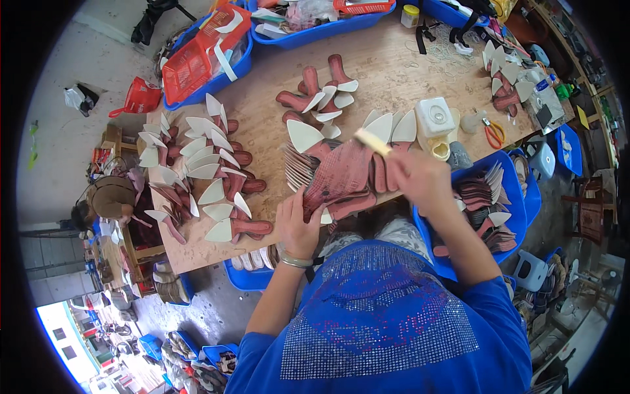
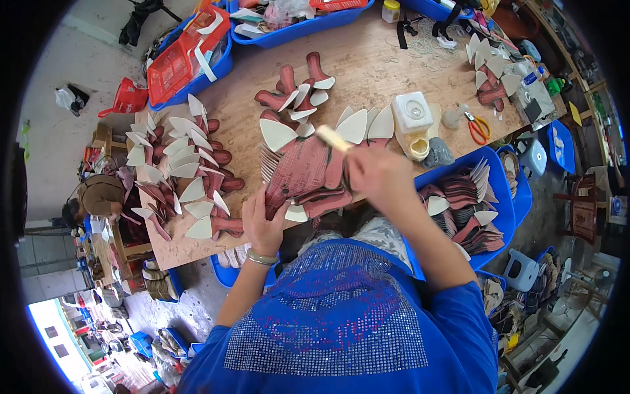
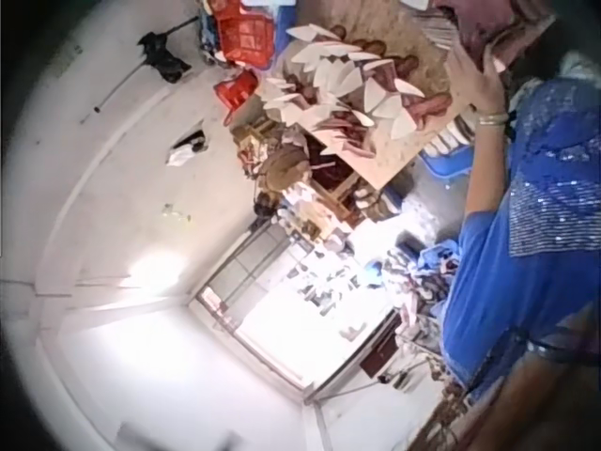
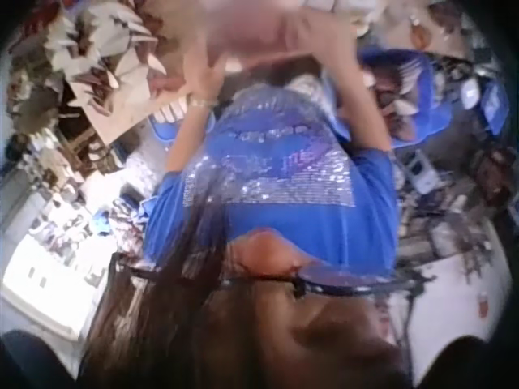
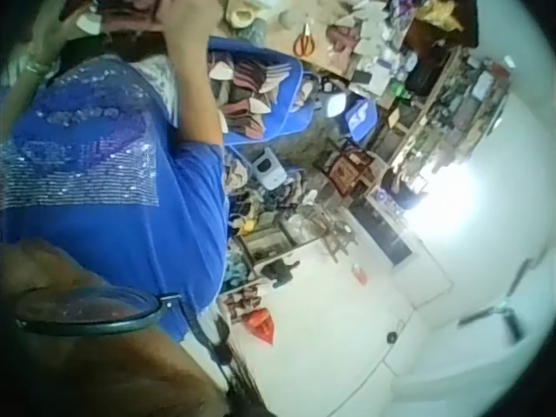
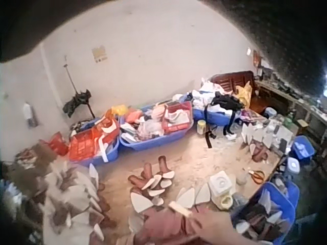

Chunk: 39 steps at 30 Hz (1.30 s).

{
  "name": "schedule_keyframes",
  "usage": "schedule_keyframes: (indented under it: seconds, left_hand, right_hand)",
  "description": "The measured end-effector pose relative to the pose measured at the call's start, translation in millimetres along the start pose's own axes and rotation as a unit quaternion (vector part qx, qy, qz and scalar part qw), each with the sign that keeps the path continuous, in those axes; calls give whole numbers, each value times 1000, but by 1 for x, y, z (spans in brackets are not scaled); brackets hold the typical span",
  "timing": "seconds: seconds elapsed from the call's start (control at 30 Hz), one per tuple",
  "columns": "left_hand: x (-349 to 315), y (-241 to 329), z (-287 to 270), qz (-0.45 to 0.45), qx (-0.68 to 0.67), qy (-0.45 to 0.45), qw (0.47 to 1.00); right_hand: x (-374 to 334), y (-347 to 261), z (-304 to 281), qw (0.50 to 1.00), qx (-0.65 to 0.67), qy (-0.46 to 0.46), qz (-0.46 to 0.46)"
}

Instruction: The person repeatedly picks up a red shoe sole and a white shoe upper, applies glue to the sole using a brush, and then presses the upper onto the sole. The person handles the shoe parts one at a time, dipping the brush into a glue container and applying the adhesive to the contact surface before assembly.

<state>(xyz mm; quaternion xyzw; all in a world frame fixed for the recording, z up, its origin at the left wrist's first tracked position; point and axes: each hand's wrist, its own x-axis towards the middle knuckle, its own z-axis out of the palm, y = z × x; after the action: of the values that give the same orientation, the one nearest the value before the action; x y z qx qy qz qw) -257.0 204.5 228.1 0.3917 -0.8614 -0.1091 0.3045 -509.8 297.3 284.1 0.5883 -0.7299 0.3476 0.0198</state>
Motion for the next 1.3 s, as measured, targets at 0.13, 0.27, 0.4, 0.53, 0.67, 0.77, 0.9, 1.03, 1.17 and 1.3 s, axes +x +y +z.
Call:
schedule_keyframes:
  seconds: [0.13, 0.27, 0.4, 0.53, 0.67, 0.77, 0.9, 1.03, 1.17, 1.3]
  left_hand:
    - [-1, -5, 1, 0, -11, 7, 1000]
    - [-6, -5, 2, -8, -3, -3, 1000]
    - [-10, -5, -3, -6, -7, 14, 1000]
    - [-17, -7, -11, -24, -28, 21, 999]
    - [-23, -9, -12, -31, -39, 30, 998]
    - [-27, -6, -17, -44, -37, 11, 998]
    - [-33, -7, -19, -69, -52, 25, 996]
    - [-35, -6, -18, -59, -41, 16, 997]
    - [-38, -7, -16, -62, -51, 35, 996]
    - [-39, -7, -15, -73, -49, 36, 995]
  right_hand:
    - [2, 18, 1, 997, -19, 65, 27]
    - [2, -37, -11, 996, 50, 13, -70]
    - [0, -31, 2, 997, 24, -39, -55]
    - [7, 4, -4, 997, -53, 19, 46]
    - [11, -29, -14, 1000, 21, 1, 0]
    - [12, -26, -9, 1000, -8, -29, 5]
    - [18, -13, -12, 999, 25, 6, 42]
    - [14, -22, -10, 999, -5, -35, -8]
    - [15, -17, -14, 999, -25, -20, 35]
    - [14, -27, -16, 1000, 19, 4, 4]
